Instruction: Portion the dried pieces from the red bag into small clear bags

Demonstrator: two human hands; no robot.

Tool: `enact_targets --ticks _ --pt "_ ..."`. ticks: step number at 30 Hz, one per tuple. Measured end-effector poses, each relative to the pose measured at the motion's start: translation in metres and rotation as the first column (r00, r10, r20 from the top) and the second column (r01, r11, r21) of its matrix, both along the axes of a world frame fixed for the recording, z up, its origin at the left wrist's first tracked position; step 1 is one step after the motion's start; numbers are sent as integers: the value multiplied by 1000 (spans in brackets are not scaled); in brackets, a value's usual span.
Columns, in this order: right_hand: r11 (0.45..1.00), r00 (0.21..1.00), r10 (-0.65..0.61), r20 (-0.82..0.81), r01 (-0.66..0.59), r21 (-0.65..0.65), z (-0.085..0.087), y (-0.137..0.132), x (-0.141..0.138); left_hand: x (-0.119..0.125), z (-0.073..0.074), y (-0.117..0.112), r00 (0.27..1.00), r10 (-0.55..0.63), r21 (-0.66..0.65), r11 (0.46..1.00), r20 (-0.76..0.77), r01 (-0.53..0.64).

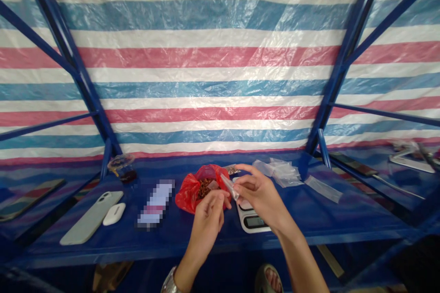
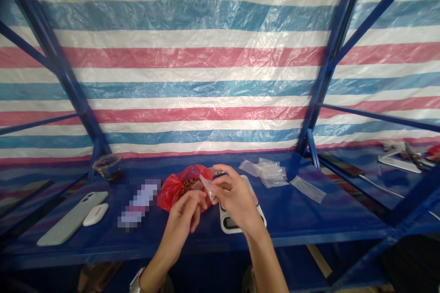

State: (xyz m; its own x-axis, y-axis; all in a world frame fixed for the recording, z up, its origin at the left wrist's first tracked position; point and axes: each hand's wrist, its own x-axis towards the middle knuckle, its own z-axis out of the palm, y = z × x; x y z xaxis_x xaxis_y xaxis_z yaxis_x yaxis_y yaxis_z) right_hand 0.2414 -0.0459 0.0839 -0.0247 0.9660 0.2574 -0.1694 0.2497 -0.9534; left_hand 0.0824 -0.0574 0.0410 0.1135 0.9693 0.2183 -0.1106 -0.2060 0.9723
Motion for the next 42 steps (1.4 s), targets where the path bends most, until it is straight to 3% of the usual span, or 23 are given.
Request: enact_targets --ticks 2,4,10,16,19,21,25,27,30,32,35,37,40,42 --pt "994 994 107 11 -107 -8 1 -5 -19 -4 3 2 999 -6 -42 999 38 7" --pt "991 990 131 56 -132 9 -6 -6 -34 -10 5 5 999 27 -50 998 42 -25" --pt "997 974 20 228 -36 66 -29 1 -48 -25 1 8 994 18 73 997 -109 -10" --pt "987 987 144 68 -138 -87 -21 -2 -47 -35 2 5 965 57 107 994 -258 -31" --pt "980 988 155 -1 -153 -127 -22 -1 -51 -38 4 4 920 141 170 982 -366 -83" --pt "987 994 111 -7 -111 -113 -26 1 -56 -39 5 4 856 241 218 964 -458 -154" --pt "985 976 -175 133 172 33 -31 7 -61 -38 10 2 676 386 254 923 -628 -290" --pt "972 953 -234 191 223 79 -29 8 -60 -37 12 0 641 427 289 904 -638 -315" --pt "977 961 -214 175 209 51 -23 9 -56 -33 7 -3 701 523 435 840 -485 -325" --pt "987 979 -157 131 159 -1 -20 8 -54 -29 -2 -4 787 472 478 839 -397 -262" --pt "997 995 -57 83 61 -49 -15 6 -51 -19 -19 -2 897 251 371 922 -363 -108" --pt "999 995 -14 102 17 -33 -12 4 -50 -13 -25 1 945 203 269 954 -255 -132" --pt "1000 980 24 196 -26 9 -9 3 -51 -12 -17 5 982 144 164 979 -119 -124" --pt "998 966 -16 257 0 63 -9 8 -53 -21 -5 8 969 223 172 964 -105 -203"
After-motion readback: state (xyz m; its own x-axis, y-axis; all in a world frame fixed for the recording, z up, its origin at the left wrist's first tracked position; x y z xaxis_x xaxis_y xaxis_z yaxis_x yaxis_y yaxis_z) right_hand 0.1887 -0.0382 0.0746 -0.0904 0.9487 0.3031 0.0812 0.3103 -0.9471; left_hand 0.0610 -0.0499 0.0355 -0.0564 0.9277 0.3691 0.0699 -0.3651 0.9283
